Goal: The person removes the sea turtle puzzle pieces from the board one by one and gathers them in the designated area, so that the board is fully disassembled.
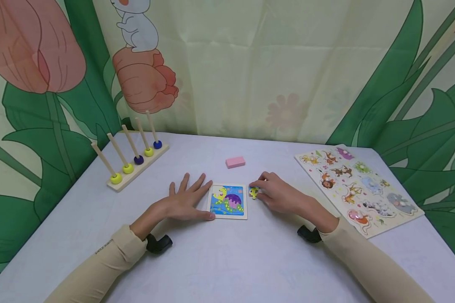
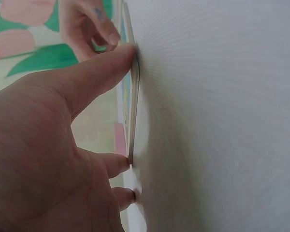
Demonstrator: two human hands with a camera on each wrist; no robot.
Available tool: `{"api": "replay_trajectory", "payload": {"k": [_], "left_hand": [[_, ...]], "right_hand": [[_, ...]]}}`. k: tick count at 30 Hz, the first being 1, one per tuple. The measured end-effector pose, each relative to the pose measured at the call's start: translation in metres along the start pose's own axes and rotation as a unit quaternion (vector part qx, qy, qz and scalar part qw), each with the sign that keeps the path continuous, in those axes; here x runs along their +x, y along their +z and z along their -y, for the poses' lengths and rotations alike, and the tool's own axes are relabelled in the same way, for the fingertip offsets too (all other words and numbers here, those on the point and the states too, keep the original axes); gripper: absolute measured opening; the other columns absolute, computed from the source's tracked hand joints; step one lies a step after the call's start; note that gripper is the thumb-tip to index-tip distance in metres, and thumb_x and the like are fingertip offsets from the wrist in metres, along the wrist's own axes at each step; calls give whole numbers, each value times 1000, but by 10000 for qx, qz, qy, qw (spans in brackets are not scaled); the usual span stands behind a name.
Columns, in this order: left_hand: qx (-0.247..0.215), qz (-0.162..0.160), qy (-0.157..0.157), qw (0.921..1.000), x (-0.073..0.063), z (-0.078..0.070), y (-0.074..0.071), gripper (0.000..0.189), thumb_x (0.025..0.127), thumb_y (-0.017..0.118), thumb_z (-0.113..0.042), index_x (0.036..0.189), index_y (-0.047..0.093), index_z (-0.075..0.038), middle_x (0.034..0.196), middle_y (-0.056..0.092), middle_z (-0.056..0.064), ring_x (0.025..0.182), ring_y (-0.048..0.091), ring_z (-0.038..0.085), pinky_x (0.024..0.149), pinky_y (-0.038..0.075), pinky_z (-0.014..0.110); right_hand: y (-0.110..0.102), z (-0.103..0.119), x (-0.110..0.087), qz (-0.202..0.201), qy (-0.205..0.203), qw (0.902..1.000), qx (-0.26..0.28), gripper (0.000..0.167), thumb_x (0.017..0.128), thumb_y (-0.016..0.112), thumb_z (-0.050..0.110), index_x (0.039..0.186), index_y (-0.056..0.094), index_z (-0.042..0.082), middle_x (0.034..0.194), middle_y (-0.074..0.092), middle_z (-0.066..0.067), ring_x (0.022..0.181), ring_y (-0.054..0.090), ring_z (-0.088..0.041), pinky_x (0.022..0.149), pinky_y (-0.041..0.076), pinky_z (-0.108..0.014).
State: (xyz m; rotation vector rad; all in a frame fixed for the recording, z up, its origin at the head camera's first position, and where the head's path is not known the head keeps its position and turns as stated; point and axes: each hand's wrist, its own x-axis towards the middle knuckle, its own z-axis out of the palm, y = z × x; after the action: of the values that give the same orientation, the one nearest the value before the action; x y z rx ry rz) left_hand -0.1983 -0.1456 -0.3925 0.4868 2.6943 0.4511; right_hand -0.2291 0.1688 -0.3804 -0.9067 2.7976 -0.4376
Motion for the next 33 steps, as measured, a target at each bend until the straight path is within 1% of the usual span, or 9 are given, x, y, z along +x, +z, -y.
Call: {"api": "replay_trajectory", "payload": {"k": [9,22,33], "left_hand": [[1,41,-53,10000,3,1,1,108,87,68,-72,172,18,-26,182,-2,7,163,-14,53,119,-4,86],[11,-32,-62,10000,3,1,2,108,88,68,-72,171,20,-25,182,1,8,164,-10,53,119,-3,86],[28,-43,-70,10000,2,1,2,108,88,67,-72,172,19,-24,182,1,8,164,-10,53,119,-3,86]], "right_hand": [[0,-11,-8,-63,22,10000,-12,40,102,68,9,142,68,11,125,63,-12,114,55,-25,99,54,-43],[1,-13,-8,-45,73,9999,125,40,102,68,9,143,68,13,125,62,-11,114,54,-24,97,53,-41],[0,-13,-7,51,78,9998,175,41,103,67,11,144,67,14,127,60,-11,115,54,-24,99,54,-42]]}}
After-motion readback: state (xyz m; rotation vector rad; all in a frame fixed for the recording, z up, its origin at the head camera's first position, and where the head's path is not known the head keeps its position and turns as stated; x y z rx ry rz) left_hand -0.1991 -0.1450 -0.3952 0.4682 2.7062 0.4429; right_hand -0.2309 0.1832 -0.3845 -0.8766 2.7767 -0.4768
